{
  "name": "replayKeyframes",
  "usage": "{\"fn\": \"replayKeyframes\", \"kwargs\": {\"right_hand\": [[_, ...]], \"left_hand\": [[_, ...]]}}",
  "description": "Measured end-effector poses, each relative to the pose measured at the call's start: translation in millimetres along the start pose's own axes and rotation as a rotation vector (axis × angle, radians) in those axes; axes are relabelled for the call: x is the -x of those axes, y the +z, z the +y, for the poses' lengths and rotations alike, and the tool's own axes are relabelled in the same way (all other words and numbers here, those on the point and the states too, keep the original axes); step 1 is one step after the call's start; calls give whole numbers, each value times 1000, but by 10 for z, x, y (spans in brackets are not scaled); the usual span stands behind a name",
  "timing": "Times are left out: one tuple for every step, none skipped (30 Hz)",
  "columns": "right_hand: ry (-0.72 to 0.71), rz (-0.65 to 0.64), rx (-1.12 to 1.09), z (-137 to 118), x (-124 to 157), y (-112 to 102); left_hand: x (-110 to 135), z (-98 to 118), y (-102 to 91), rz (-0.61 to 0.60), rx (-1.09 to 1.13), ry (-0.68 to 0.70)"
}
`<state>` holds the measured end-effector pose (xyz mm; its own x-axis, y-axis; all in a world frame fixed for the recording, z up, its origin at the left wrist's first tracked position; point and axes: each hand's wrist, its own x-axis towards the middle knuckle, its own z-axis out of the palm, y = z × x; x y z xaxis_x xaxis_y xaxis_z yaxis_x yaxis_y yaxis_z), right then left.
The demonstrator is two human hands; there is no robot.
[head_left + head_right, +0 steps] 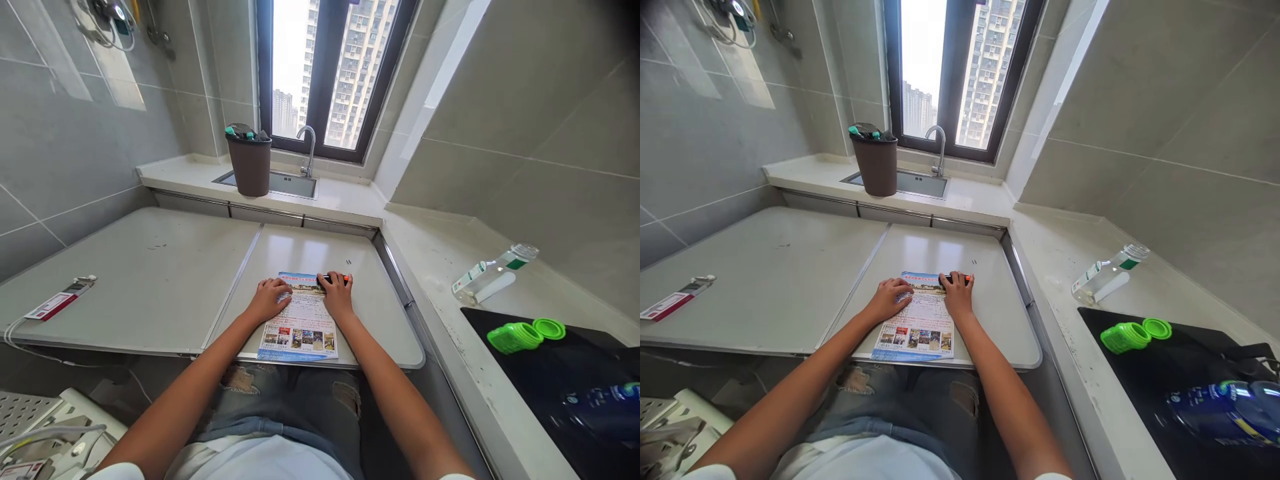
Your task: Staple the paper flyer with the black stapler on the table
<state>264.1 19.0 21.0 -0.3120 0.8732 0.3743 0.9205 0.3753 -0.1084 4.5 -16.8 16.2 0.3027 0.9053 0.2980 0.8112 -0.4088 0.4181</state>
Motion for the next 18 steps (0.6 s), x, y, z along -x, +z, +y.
{"fn": "replayKeyframes", "kwargs": {"right_hand": [[11, 27, -20, 13, 4, 4], [22, 50, -42, 33, 5, 8], [32, 68, -67, 58, 4, 13], [41, 84, -92, 90, -1, 19], [53, 99, -118, 128, -8, 28], [79, 116, -147, 170, -17, 38], [118, 136, -183, 215, -26, 50], [161, 152, -223, 261, -34, 62], [202, 163, -264, 308, -40, 72], [237, 169, -296, 354, -40, 78], [269, 177, -314, 397, -37, 78], [300, 193, -316, 438, -28, 73], [335, 222, -303, 476, -15, 61], [381, 264, -283, 512, 0, 44], [431, 314, -266, 544, 14, 23], [475, 362, -258, 572, 26, 0], [510, 402, -266, 592, 32, -22], [533, 427, -289, 603, 32, -41]], "left_hand": [[0, -4, 1, 2, 1, 2], [0, -9, 3, 4, 2, 3], [-2, -14, 7, 7, 2, 2], [-4, -20, 11, 10, 2, -1], [-7, -26, 16, 13, 2, -4], [-9, -31, 21, 15, 4, -6], [-12, -37, 25, 17, 9, -7], [-14, -42, 28, 18, 14, -8], [-15, -47, 30, 20, 19, -10], [-16, -52, 31, 21, 22, -11], [-17, -57, 32, 23, 22, -11], [-18, -62, 32, 24, 20, -11], [-20, -66, 33, 23, 18, -10], [-21, -71, 36, 20, 16, -9], [-23, -75, 39, 17, 14, -9], [-25, -79, 43, 15, 14, -10], [-27, -83, 48, 14, 14, -12], [-30, -85, 54, 14, 16, -14]]}}
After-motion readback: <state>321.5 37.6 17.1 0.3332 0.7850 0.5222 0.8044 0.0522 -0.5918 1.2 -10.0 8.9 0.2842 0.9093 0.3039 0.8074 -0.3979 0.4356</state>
